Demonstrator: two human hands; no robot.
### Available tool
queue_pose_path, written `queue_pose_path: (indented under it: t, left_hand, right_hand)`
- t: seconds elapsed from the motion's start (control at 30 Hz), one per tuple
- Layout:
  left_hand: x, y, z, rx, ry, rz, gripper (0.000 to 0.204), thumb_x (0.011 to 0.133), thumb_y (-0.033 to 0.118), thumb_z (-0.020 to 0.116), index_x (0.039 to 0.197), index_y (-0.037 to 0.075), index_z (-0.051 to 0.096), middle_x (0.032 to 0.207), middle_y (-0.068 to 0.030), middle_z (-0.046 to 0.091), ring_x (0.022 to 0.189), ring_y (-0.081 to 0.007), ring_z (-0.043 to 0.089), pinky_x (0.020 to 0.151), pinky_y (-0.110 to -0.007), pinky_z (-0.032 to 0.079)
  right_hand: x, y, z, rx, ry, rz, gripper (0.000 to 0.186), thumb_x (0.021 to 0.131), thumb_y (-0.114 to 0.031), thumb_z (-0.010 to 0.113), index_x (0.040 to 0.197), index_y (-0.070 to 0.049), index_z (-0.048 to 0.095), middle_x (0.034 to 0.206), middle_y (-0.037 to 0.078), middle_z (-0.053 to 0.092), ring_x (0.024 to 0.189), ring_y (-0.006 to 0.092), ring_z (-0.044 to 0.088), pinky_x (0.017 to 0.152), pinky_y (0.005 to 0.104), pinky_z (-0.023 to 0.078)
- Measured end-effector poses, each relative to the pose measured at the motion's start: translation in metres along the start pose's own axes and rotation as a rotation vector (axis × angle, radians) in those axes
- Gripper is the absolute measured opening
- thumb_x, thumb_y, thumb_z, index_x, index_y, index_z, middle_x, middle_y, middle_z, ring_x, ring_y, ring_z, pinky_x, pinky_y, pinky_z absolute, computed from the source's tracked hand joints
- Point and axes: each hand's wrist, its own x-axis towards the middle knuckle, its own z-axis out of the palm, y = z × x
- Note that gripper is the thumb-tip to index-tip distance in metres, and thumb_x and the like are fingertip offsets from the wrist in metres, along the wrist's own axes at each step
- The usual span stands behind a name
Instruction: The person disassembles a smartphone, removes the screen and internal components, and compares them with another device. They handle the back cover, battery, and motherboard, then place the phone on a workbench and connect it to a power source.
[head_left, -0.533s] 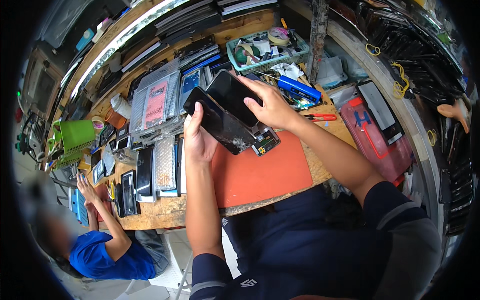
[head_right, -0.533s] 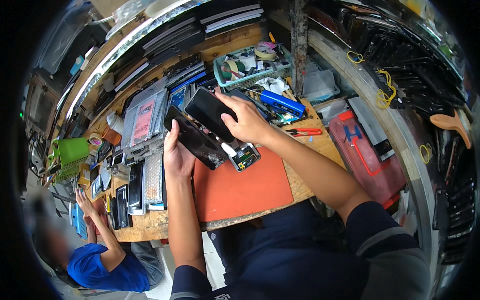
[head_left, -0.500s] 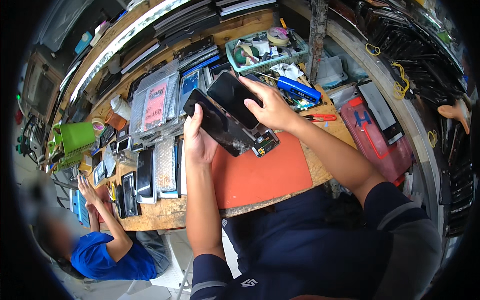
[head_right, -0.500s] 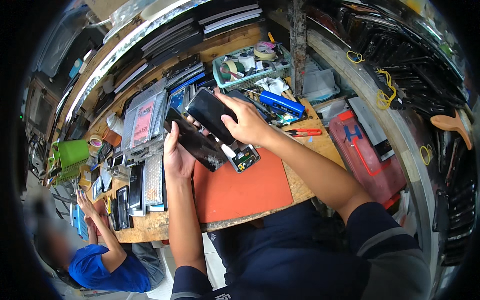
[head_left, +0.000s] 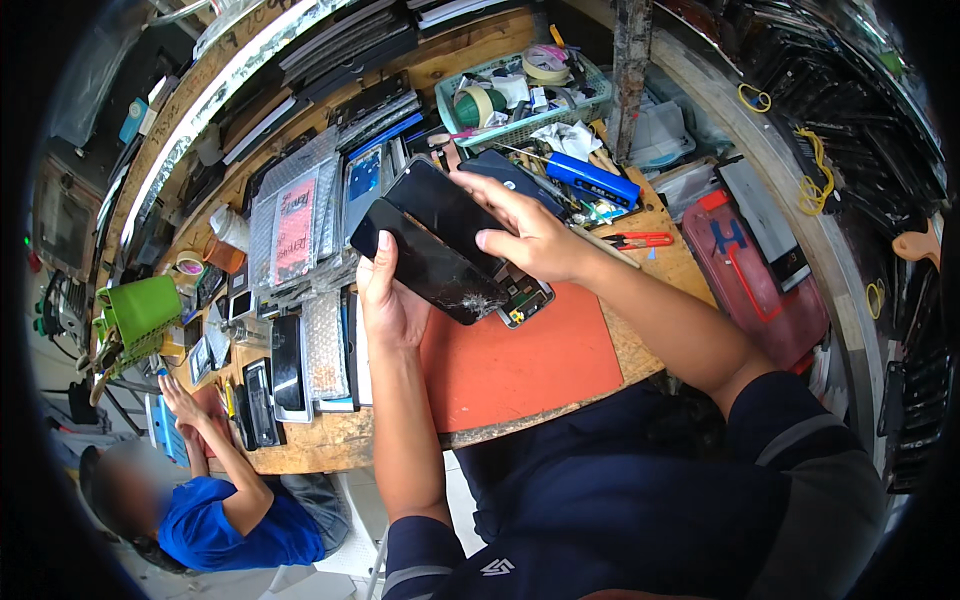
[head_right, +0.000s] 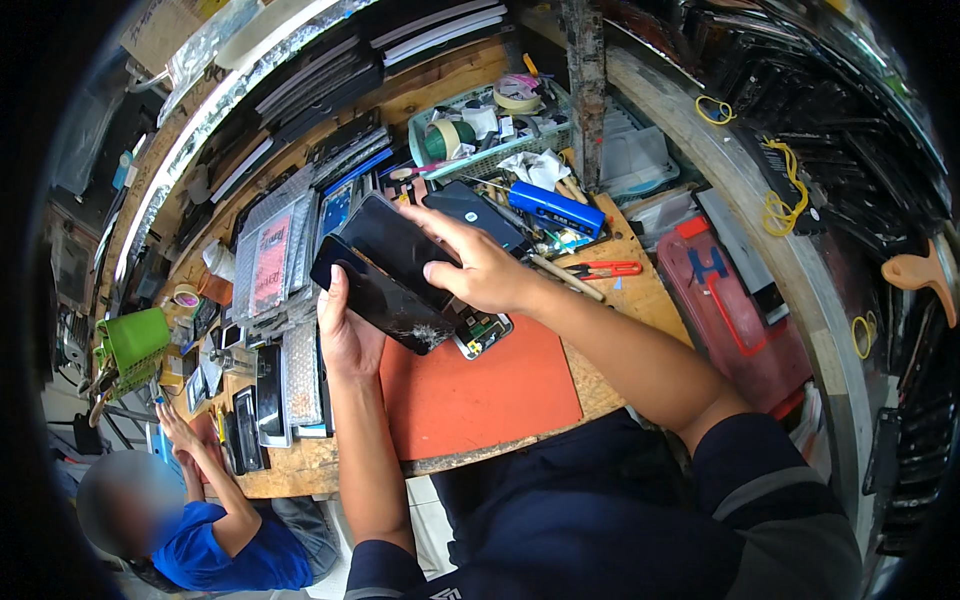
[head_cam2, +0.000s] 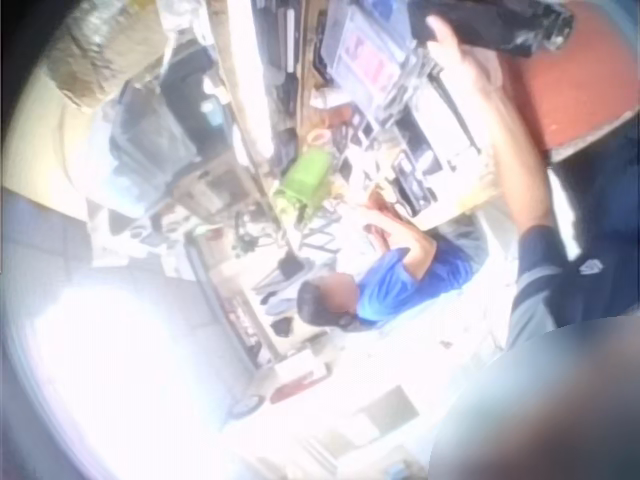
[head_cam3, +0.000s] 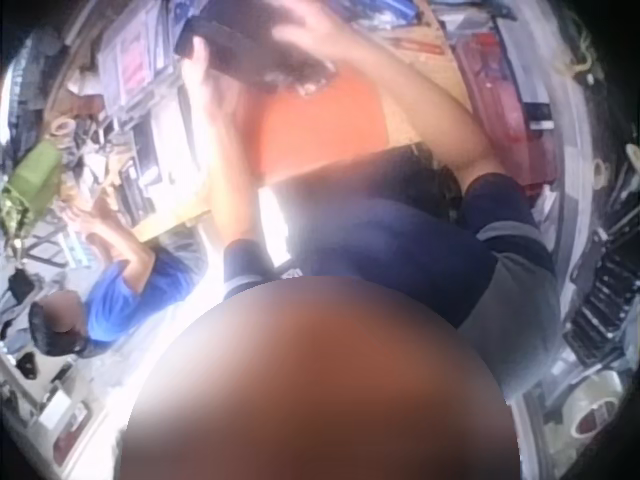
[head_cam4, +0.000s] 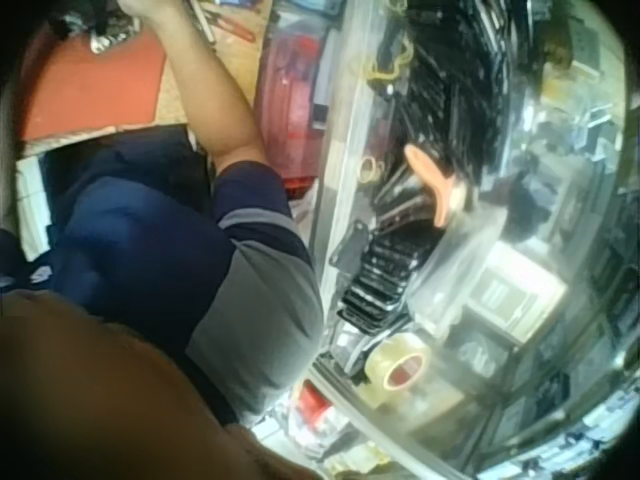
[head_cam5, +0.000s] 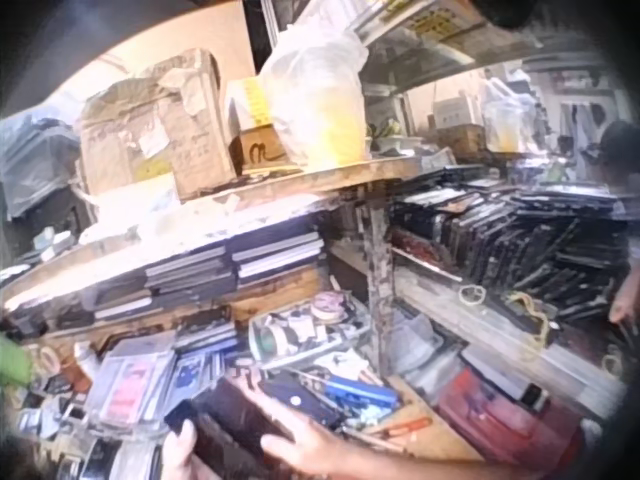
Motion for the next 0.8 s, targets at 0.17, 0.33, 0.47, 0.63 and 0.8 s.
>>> queue_pose_path:
  t: [0.17,0.33,0.47,0.63,0.8]
  left_hand:
    - [-0.002,0.013,-0.005,-0.185,0.016,-0.020,0.042,0.107,0.027,0.062,0.139,0.000,0.055,0.135,-0.0132,0.066,0.123,-0.0259,0.065,0.108,-0.043,0.051]
    - [-0.004,0.016,-0.011,-0.120,-0.067,-0.005,0.035,0.107,0.024,0.061,0.134,0.001,0.057,0.128,-0.0106,0.069,0.117,-0.0223,0.067,0.105,-0.042,0.053]
    - [-0.004,0.009,-0.014,-0.132,-0.113,-0.075,0.031,0.106,0.022,0.063,0.128,0.001,0.060,0.119,-0.0096,0.072,0.108,-0.0200,0.070,0.099,-0.039,0.056]
    - [-0.010,-0.003,0.010,0.031,-0.024,-0.167,0.028,0.104,0.020,0.066,0.122,-0.002,0.064,0.115,-0.0119,0.073,0.101,-0.0204,0.073,0.092,-0.038,0.060]
    - [-0.013,-0.006,0.016,0.085,0.009,-0.195,0.028,0.103,0.019,0.068,0.121,-0.002,0.064,0.111,-0.0120,0.074,0.098,-0.0207,0.073,0.089,-0.037,0.060]
  right_hand:
    - [-0.003,-0.011,-0.004,0.035,-0.252,0.012,0.099,0.086,0.010,0.057,0.169,-0.008,0.006,0.167,0.020,0.028,0.155,0.0242,0.030,0.122,0.0371,0.034]
    - [-0.005,-0.015,0.004,0.001,-0.153,0.304,0.089,0.093,0.009,0.059,0.167,-0.009,0.013,0.142,0.014,0.054,0.127,0.0172,0.058,0.104,0.0335,0.050]
    - [-0.002,0.000,-0.005,-0.040,-0.002,0.147,0.047,0.102,-0.010,0.060,0.146,0.000,0.049,0.090,-0.001,0.062,0.079,0.0036,0.053,0.071,0.0230,0.046]
    - [0.000,-0.005,-0.011,-0.037,0.237,0.201,0.020,0.107,-0.022,0.060,0.105,-0.002,0.066,0.078,-0.007,0.057,0.068,0.0015,0.049,0.060,0.0227,0.040]
    - [0.004,0.002,-0.018,-0.066,0.230,0.233,0.014,0.098,-0.013,0.067,0.101,-0.001,0.063,0.079,-0.002,0.062,0.071,0.0041,0.053,0.061,0.0267,0.042]
